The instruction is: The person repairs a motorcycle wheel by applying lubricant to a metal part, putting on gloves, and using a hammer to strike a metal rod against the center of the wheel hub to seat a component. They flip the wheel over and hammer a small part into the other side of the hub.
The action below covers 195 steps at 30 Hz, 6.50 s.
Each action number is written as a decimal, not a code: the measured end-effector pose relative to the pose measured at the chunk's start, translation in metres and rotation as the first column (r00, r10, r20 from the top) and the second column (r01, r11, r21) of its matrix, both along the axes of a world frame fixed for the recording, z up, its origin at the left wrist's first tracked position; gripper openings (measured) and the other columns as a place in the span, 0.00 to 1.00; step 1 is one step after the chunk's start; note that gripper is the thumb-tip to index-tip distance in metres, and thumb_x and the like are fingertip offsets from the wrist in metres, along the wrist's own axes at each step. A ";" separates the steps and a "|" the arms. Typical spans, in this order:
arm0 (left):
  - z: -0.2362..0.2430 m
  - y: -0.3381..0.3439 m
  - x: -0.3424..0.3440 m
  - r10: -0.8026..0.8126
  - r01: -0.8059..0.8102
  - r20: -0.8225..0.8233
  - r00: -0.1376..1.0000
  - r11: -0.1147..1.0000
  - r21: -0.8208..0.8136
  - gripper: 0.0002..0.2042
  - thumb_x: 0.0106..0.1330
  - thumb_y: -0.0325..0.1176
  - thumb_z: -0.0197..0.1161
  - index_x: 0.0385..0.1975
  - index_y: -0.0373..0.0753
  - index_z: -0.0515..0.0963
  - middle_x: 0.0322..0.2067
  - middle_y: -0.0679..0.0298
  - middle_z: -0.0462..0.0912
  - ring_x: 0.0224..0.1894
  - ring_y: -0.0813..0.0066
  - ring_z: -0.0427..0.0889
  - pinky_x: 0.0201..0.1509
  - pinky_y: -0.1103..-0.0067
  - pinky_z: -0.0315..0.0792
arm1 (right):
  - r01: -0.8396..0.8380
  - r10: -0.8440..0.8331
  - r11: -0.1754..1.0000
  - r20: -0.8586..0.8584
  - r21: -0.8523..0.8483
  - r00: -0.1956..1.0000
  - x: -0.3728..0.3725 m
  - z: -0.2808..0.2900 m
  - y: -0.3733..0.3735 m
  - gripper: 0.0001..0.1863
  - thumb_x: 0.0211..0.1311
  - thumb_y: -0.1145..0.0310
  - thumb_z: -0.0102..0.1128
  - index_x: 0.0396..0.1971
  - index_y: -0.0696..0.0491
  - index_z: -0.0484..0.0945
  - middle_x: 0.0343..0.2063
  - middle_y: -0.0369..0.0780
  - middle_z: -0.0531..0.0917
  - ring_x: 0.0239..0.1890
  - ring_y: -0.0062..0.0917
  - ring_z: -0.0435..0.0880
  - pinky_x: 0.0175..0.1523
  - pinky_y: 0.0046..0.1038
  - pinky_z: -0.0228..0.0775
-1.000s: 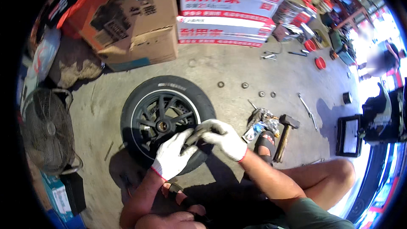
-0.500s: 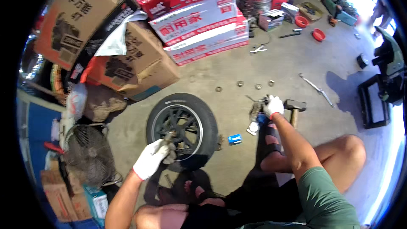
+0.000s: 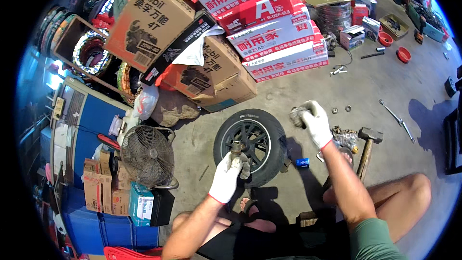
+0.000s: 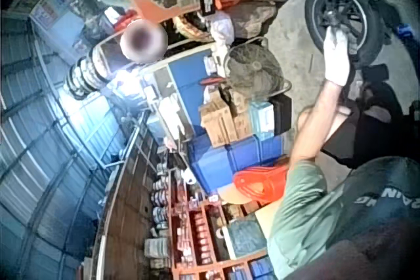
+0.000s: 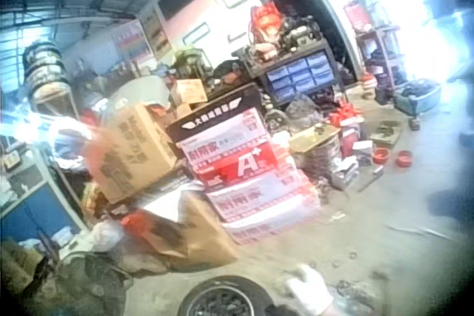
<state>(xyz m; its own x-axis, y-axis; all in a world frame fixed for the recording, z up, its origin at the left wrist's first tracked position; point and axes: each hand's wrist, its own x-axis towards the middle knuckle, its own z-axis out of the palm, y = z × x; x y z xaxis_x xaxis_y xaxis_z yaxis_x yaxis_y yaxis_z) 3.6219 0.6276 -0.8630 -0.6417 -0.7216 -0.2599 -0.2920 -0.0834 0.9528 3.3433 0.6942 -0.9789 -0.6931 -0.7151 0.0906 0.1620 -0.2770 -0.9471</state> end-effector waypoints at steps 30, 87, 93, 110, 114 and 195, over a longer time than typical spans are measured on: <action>-0.029 0.025 0.003 -0.089 0.086 -0.187 0.978 0.996 -0.022 0.23 0.69 0.49 0.62 0.52 0.35 0.72 0.39 0.64 0.81 0.39 0.78 0.80 0.44 0.80 0.75 | -0.377 0.406 0.911 0.198 -0.167 0.892 0.119 0.076 0.001 0.16 0.54 0.82 0.54 0.44 0.60 0.74 0.36 0.38 0.82 0.39 0.20 0.81 0.48 0.24 0.75; -0.016 0.016 -0.011 0.196 -0.135 0.099 0.976 0.891 -0.434 0.14 0.62 0.22 0.64 0.47 0.32 0.76 0.37 0.61 0.84 0.41 0.78 0.82 0.44 0.81 0.75 | -0.570 0.584 0.810 -0.105 0.134 0.805 0.098 0.051 -0.001 0.13 0.60 0.80 0.53 0.45 0.58 0.79 0.37 0.38 0.85 0.42 0.21 0.82 0.51 0.24 0.73; -0.037 0.017 -0.014 0.253 -0.276 -0.235 0.939 0.959 -0.071 0.18 0.64 0.21 0.63 0.53 0.31 0.72 0.43 0.62 0.81 0.43 0.80 0.79 0.50 0.82 0.75 | -0.491 0.494 0.869 0.150 -0.058 0.857 0.112 0.035 -0.004 0.14 0.63 0.79 0.52 0.48 0.62 0.75 0.41 0.39 0.82 0.45 0.21 0.79 0.54 0.24 0.71; -0.050 0.023 -0.011 0.232 -0.277 -0.168 0.958 0.903 -0.329 0.14 0.65 0.22 0.62 0.49 0.31 0.72 0.41 0.62 0.81 0.40 0.78 0.82 0.43 0.81 0.79 | -0.309 0.318 0.948 -0.321 0.080 0.892 0.121 0.067 0.003 0.14 0.59 0.67 0.66 0.38 0.57 0.73 0.31 0.41 0.79 0.34 0.24 0.77 0.43 0.27 0.72; -0.052 0.022 -0.010 0.221 -0.239 -0.169 0.961 0.966 -0.098 0.15 0.62 0.20 0.64 0.49 0.31 0.73 0.42 0.61 0.80 0.42 0.79 0.81 0.44 0.80 0.79 | -0.467 0.503 0.864 -0.308 0.187 0.807 0.097 0.061 -0.002 0.13 0.59 0.68 0.66 0.36 0.57 0.72 0.29 0.39 0.77 0.34 0.20 0.74 0.42 0.26 0.71; -0.033 0.016 -0.002 0.253 -0.128 -0.409 0.877 0.943 0.308 0.10 0.73 0.30 0.55 0.49 0.33 0.73 0.39 0.60 0.83 0.33 0.78 0.83 0.38 0.82 0.79 | -0.559 0.594 0.805 0.259 -0.201 0.762 0.094 0.058 0.006 0.11 0.65 0.76 0.56 0.47 0.60 0.76 0.33 0.39 0.83 0.30 0.17 0.80 0.37 0.19 0.73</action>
